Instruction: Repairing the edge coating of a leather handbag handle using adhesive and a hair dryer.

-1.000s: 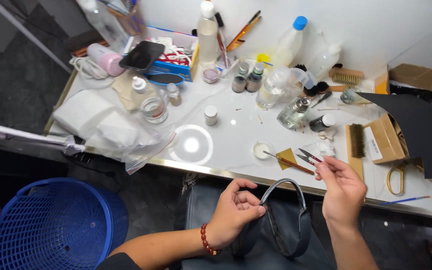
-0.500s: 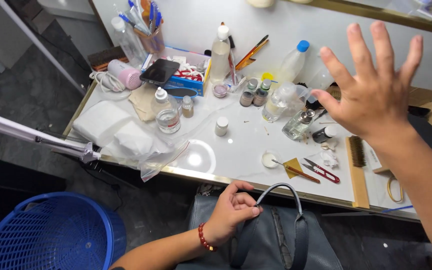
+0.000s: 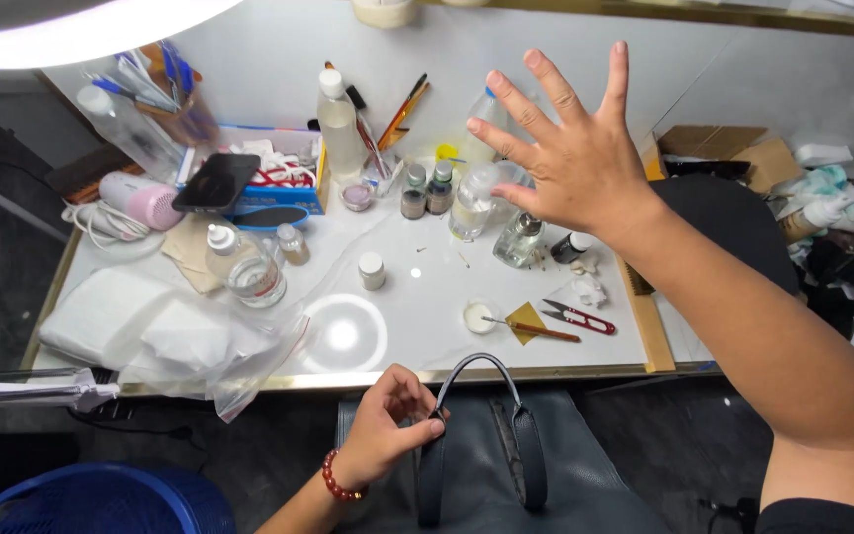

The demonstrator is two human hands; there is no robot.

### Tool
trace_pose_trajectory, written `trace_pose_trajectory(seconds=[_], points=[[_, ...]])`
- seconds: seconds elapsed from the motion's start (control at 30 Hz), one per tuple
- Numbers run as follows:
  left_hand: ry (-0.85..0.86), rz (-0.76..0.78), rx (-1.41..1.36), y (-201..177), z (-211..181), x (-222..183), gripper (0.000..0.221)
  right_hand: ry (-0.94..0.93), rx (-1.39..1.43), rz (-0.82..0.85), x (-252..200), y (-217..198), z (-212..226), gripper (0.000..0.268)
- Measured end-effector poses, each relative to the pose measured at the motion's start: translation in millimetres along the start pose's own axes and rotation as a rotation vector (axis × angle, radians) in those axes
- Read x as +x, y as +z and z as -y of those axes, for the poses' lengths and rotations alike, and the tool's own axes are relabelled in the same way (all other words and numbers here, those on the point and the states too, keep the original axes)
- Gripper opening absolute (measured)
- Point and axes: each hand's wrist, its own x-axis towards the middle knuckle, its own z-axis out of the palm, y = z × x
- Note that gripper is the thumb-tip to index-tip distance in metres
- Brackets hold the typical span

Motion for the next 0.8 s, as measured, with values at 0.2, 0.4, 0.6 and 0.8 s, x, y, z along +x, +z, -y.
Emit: trace_pose_trajectory(seconds=[0.2, 0.4, 0.6, 0.8], points=[[0.07, 0.063, 0.197, 0, -6, 2, 0.035, 0.051, 0.267, 0.013, -62, 15, 32, 0.059], [0.008, 0.056, 0.192, 6, -9, -3, 0.034, 0.459, 1.194, 0.153, -143, -29, 108, 0.054], [0.252, 0.064, 0.408, 21, -15, 0, 0.032, 0.472, 1.109, 0.184, -154, -72, 151, 0.035], [0.14, -0.074, 0.268, 38, -9, -6, 0.027, 0.625, 1.437, 0.209, -175, -75, 169, 0.016]])
